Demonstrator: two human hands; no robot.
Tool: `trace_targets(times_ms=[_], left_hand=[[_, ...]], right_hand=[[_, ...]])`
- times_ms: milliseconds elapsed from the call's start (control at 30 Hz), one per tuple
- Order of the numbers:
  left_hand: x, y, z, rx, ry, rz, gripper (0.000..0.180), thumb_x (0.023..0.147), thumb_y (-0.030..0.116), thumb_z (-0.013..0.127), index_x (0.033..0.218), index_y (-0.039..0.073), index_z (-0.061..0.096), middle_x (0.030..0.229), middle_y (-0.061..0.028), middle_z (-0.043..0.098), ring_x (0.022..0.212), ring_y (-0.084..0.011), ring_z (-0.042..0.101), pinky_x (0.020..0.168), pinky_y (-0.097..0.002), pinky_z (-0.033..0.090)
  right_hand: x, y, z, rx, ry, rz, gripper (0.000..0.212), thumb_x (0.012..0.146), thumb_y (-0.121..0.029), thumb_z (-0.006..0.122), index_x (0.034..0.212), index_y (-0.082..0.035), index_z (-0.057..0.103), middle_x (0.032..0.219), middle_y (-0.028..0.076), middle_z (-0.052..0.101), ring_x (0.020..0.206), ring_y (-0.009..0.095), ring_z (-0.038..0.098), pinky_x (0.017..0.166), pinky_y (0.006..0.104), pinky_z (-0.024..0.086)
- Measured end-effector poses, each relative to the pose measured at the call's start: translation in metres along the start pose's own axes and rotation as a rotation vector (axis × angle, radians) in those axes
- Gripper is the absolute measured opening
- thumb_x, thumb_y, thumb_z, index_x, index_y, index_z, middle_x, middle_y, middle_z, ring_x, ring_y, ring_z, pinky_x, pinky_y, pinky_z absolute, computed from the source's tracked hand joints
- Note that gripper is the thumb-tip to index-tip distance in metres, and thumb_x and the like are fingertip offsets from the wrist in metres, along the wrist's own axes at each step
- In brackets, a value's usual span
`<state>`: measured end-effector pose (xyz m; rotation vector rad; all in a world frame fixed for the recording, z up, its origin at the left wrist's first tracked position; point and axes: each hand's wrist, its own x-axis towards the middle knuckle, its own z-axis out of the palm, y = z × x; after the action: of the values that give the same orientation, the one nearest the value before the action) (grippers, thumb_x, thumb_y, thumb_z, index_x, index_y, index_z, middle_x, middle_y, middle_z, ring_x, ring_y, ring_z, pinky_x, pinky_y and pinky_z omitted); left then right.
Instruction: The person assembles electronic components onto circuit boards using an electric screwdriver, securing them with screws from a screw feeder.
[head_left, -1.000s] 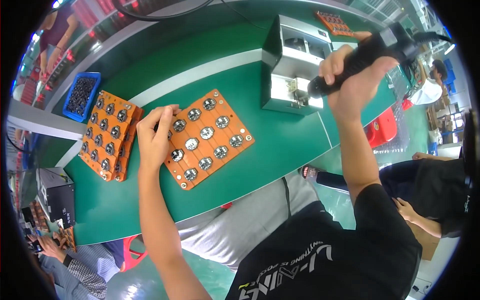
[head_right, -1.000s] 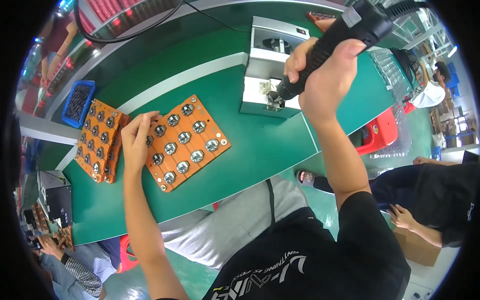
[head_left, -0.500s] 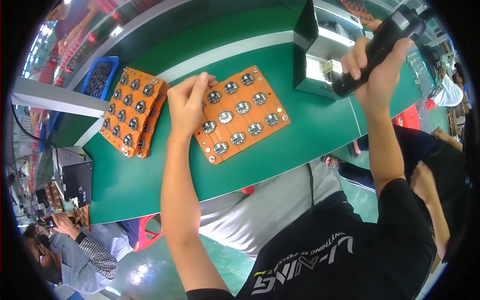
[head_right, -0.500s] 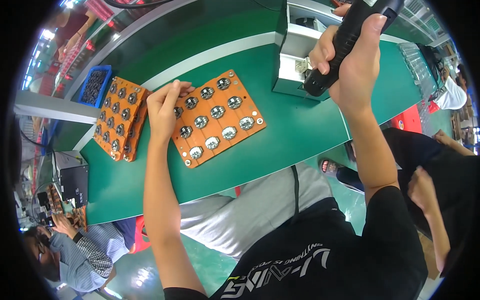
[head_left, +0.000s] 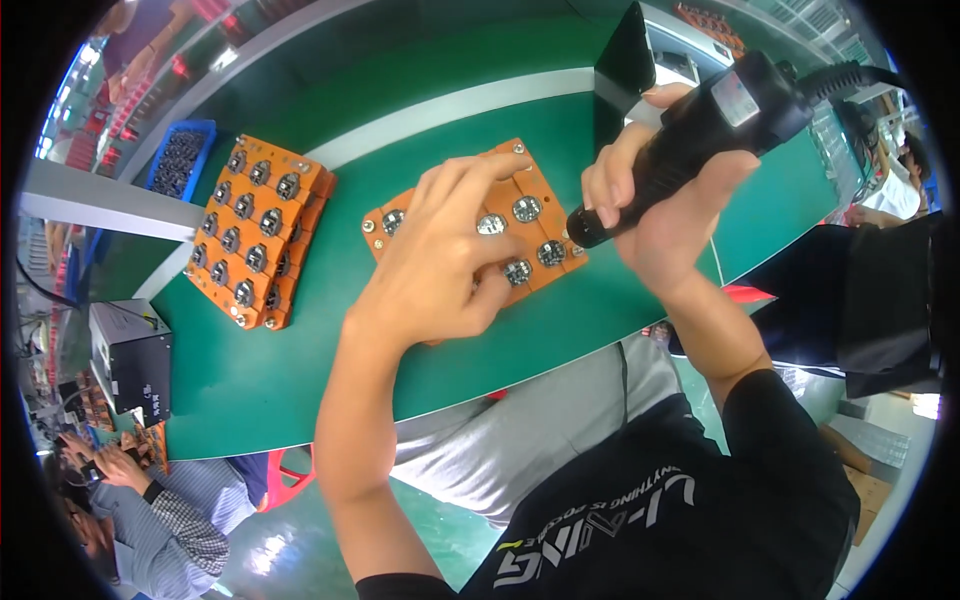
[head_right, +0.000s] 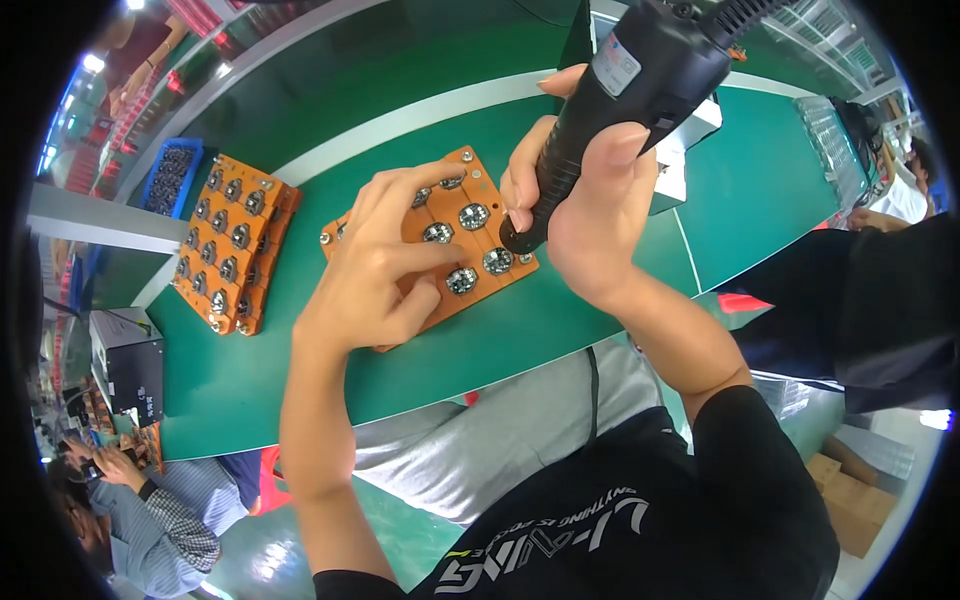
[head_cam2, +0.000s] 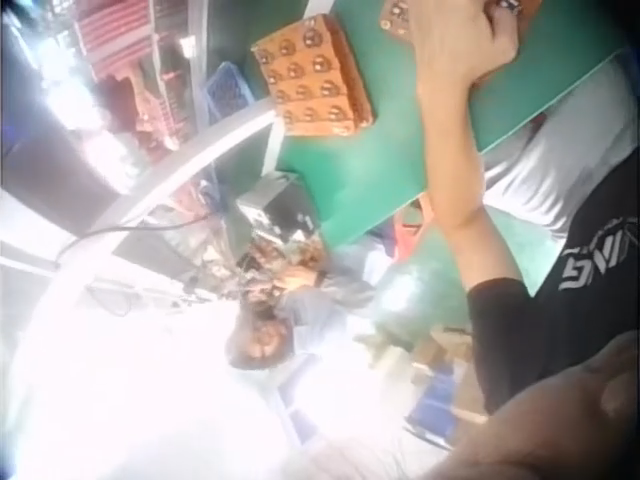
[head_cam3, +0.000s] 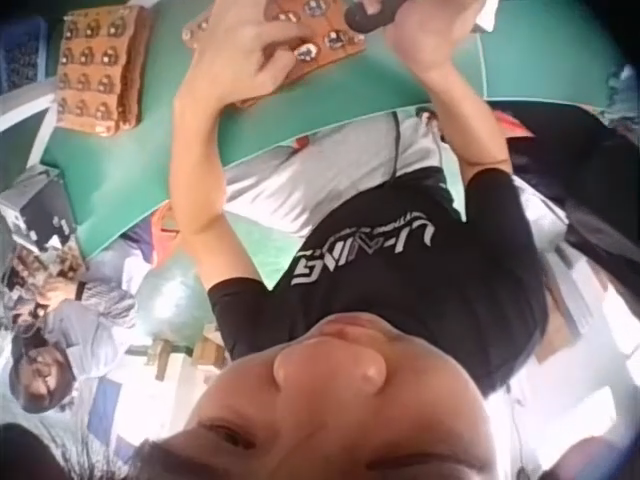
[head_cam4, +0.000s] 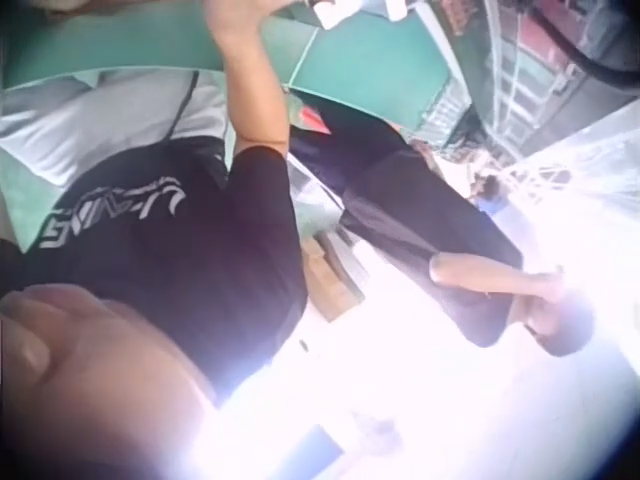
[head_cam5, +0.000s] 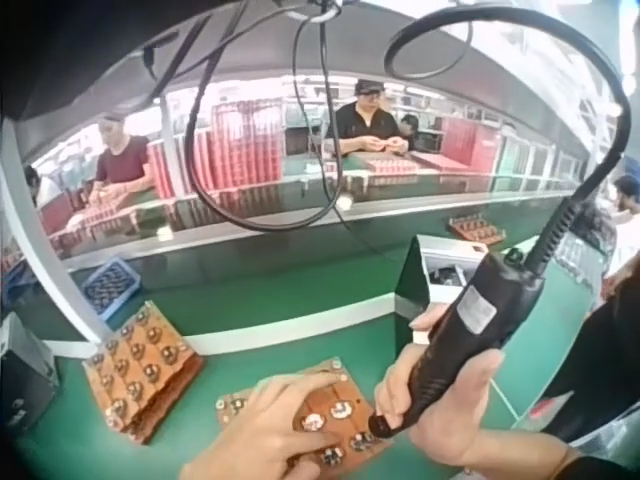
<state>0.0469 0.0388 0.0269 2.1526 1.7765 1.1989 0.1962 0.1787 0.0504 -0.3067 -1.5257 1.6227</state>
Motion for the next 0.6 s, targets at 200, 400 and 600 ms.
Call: trace_targets(times_ms=[200,400,600], left_hand=[[0.000,0.005,0.002,0.043,-0.122,-0.013,0.038,0.057,0.008,0.058,0.089,0.002,0.078,0.141,-0.0200,0.050,0.125,-0.0401,0.048,0.106,-0.0514,0.039],[-0.003,0.008,0.012,0.056,-0.129,-0.046,0.039,0.059,0.010,0.059,0.091,0.004,0.079,0.140,-0.0171,0.050,0.126,-0.0370,0.046,0.107,-0.0502,0.038],[-0.005,0.008,0.014,0.072,-0.135,-0.049,0.037,0.061,0.011,0.059,0.091,0.003,0.079,0.139,-0.0155,0.051,0.124,-0.0354,0.047,0.106,-0.0488,0.038]], right_hand=[[0.002,0.010,-0.002,0.080,-0.019,-0.017,0.087,0.082,-0.089,0.032,0.123,-0.013,0.044,0.059,0.004,0.047,0.043,0.015,0.042,0.050,0.0281,0.039],[-0.001,0.014,0.000,0.050,-0.023,-0.038,0.087,0.081,-0.089,0.036,0.123,-0.013,0.044,0.059,0.005,0.048,0.043,0.015,0.042,0.049,0.0287,0.039],[-0.002,0.014,0.006,-0.018,-0.031,-0.032,0.088,0.079,-0.089,0.041,0.121,-0.011,0.042,0.058,0.005,0.048,0.043,0.016,0.043,0.049,0.0290,0.040]])
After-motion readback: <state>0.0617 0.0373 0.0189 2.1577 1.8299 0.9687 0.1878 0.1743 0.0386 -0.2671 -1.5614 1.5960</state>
